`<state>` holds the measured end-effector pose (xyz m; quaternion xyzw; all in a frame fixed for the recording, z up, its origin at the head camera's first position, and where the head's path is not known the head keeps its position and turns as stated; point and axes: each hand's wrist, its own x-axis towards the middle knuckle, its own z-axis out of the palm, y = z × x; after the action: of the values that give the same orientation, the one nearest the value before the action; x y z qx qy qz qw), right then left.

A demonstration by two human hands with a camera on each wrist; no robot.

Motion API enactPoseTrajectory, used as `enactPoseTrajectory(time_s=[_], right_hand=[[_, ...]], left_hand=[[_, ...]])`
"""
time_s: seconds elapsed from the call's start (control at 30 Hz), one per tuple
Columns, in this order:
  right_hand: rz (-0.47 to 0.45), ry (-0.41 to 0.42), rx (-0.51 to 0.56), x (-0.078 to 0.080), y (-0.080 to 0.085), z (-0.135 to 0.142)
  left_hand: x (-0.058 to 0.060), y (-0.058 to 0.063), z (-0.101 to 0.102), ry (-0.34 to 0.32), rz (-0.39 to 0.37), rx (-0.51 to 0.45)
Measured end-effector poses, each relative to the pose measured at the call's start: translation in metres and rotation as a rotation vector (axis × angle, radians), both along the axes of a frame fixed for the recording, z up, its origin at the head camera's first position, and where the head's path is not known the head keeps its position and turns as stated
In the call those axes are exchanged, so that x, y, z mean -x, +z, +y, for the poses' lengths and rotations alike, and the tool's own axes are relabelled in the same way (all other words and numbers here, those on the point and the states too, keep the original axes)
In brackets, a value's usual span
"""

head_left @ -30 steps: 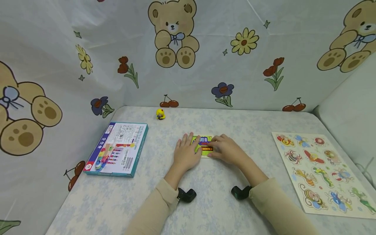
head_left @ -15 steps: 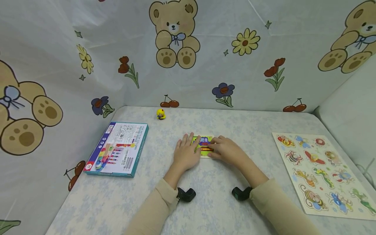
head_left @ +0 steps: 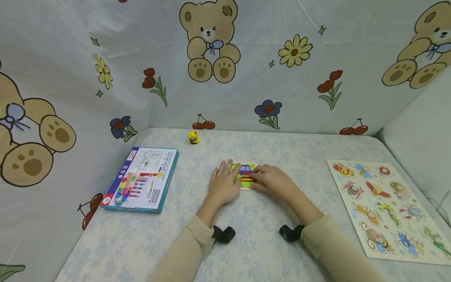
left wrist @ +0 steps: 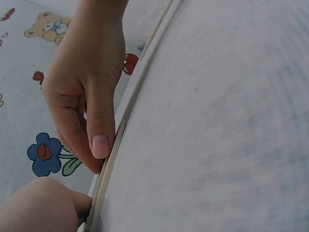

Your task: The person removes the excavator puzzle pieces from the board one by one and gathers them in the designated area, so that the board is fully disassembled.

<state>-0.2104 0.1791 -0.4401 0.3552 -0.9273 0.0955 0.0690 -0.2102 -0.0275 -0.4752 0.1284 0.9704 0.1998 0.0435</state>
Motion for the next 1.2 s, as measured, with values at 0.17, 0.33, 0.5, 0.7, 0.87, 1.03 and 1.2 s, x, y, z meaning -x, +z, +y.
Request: enactPoseTrajectory(time_s=[0.17, 0.33, 0.5, 0.7, 0.87, 1.03, 1.2], right_hand=[[0.078, 0.04, -0.017, 0.001, 0.001, -0.001], [0.205, 0.11, -0.057, 0.003, -0.001, -0.002], [0.262, 0.147, -0.063, 0.003, -0.006, 0.0], [0.243, 0.121, -0.058, 0.001, -0.008, 0.002], [0.184, 0.084, -0.025, -0.003, -0.006, 0.003], [0.122, 0.046, -0.034, -0.006, -0.003, 0.003], [0.077, 0.021, -0.022, -0.007, -0.001, 0.002]], left_hand=[[0.001, 0.0, 0.0, -0.005, 0.005, 0.001], [0.002, 0.001, 0.0, -0.005, 0.005, 0.005], [0.003, 0.001, 0.0, -0.005, 0.005, 0.0], [0.002, 0.001, -0.001, -0.006, 0.0, -0.008], [0.001, 0.001, -0.001, -0.01, -0.004, -0.017], [0.001, 0.002, -0.001, -0.013, -0.004, -0.022], [0.001, 0.002, -0.002, -0.017, -0.005, -0.023]])
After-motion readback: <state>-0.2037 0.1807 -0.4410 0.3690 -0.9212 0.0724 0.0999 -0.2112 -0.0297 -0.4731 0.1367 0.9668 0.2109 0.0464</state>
